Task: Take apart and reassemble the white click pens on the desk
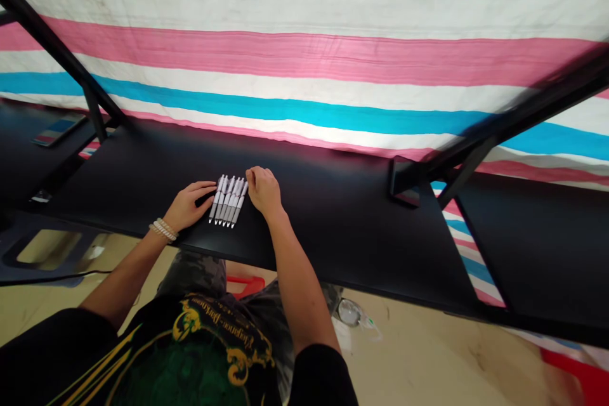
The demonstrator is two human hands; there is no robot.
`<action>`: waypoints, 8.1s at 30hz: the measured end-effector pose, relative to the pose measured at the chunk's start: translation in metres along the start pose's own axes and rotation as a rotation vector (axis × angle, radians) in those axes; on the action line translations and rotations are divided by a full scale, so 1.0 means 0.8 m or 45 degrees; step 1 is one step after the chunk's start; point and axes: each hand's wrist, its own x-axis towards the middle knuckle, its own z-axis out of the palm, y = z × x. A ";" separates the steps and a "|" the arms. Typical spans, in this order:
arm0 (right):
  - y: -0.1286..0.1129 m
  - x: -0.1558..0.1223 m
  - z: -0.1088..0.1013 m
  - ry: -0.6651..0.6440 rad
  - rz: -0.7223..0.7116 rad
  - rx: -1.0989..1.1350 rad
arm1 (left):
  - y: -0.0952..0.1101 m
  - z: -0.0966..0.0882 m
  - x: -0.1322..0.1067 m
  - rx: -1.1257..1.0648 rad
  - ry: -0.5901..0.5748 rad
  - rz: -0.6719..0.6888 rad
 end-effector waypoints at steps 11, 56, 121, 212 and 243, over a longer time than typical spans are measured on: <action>-0.002 0.000 -0.001 -0.018 0.000 0.000 | 0.004 -0.002 -0.002 -0.002 -0.035 -0.002; -0.051 -0.044 -0.051 -0.048 0.316 0.011 | 0.014 0.037 0.143 -1.461 0.269 -0.326; 0.009 0.034 0.024 0.186 0.401 0.823 | -0.013 0.053 0.162 -2.048 0.253 -0.704; -0.021 0.021 0.001 0.212 0.167 0.212 | -0.058 -0.011 0.169 -2.470 0.606 -0.931; -0.018 0.014 -0.047 -1.185 0.420 0.670 | -0.085 0.000 0.187 -2.020 0.590 -0.830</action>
